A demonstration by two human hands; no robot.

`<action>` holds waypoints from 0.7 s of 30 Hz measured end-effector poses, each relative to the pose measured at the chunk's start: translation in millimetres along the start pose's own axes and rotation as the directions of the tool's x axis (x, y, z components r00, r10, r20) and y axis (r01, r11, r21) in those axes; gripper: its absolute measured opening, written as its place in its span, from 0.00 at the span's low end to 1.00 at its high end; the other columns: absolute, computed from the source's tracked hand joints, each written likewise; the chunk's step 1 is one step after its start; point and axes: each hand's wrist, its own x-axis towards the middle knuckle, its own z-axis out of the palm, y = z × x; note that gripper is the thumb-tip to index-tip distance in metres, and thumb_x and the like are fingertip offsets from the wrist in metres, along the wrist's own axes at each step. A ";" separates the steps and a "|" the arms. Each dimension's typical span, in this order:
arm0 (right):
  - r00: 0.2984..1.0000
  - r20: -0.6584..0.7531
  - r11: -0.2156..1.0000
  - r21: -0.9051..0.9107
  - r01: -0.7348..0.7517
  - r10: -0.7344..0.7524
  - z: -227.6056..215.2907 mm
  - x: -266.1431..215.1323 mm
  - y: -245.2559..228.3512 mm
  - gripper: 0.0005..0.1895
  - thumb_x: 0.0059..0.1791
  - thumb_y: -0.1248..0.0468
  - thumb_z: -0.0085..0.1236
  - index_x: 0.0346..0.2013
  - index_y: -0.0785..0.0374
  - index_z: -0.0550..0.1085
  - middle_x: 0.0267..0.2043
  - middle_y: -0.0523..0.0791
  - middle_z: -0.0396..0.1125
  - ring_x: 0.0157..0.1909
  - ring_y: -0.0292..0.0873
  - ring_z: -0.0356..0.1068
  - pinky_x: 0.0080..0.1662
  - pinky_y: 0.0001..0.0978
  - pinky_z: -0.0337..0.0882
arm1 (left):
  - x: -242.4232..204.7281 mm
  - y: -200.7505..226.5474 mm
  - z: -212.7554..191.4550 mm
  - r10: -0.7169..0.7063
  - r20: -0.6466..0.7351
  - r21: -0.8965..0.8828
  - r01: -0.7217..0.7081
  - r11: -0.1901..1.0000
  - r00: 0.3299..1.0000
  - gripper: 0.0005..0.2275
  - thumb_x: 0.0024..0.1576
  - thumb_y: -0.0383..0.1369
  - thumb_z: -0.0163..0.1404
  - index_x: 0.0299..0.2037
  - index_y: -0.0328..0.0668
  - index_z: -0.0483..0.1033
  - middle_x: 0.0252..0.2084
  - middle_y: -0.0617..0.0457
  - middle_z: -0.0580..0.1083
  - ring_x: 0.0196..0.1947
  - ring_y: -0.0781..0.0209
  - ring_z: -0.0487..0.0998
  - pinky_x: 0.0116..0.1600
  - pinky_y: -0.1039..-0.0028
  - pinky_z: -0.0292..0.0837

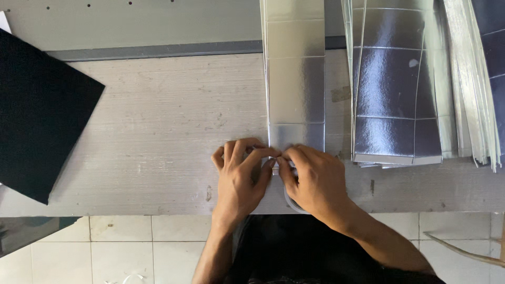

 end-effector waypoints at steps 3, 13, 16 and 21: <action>0.997 0.082 0.991 -0.131 0.010 0.001 3.2 -2.5 3.8 0.10 0.54 0.56 0.56 0.33 0.57 0.76 0.23 0.45 0.71 0.27 0.50 0.76 0.27 0.38 0.75 | 0.8 2.9 1.9 -0.031 0.022 0.035 0.030 0.999 0.999 0.07 0.54 0.34 0.58 0.42 0.60 0.80 0.44 0.56 0.72 0.48 0.55 0.69 0.58 0.56 0.53; 0.812 0.506 0.952 -0.233 -0.196 0.291 -66.3 -9.3 28.5 0.16 0.55 0.50 0.45 0.42 0.57 0.74 0.35 0.54 0.76 0.35 0.65 0.79 0.40 0.59 0.77 | 2.7 6.8 -2.4 -0.072 0.081 0.010 0.072 0.997 0.994 0.06 0.54 0.35 0.57 0.41 0.62 0.81 0.45 0.56 0.70 0.49 0.53 0.69 0.60 0.57 0.51; 0.840 0.442 0.946 -0.224 -0.236 0.314 -64.7 -20.9 45.4 0.14 0.52 0.49 0.49 0.39 0.53 0.76 0.34 0.50 0.75 0.35 0.65 0.78 0.39 0.59 0.77 | 4.0 6.5 -4.2 -0.064 0.094 0.007 0.063 0.998 0.993 0.07 0.54 0.34 0.58 0.41 0.63 0.80 0.45 0.55 0.70 0.49 0.52 0.69 0.60 0.56 0.51; 0.910 0.288 0.954 -0.101 -0.281 0.299 -50.5 -32.4 57.3 0.18 0.51 0.45 0.54 0.27 0.55 0.75 0.26 0.49 0.70 0.32 0.62 0.76 0.34 0.55 0.75 | 4.2 8.3 -4.6 -0.076 0.092 0.013 0.075 0.997 0.993 0.08 0.55 0.35 0.58 0.42 0.64 0.81 0.44 0.56 0.70 0.48 0.55 0.69 0.61 0.56 0.51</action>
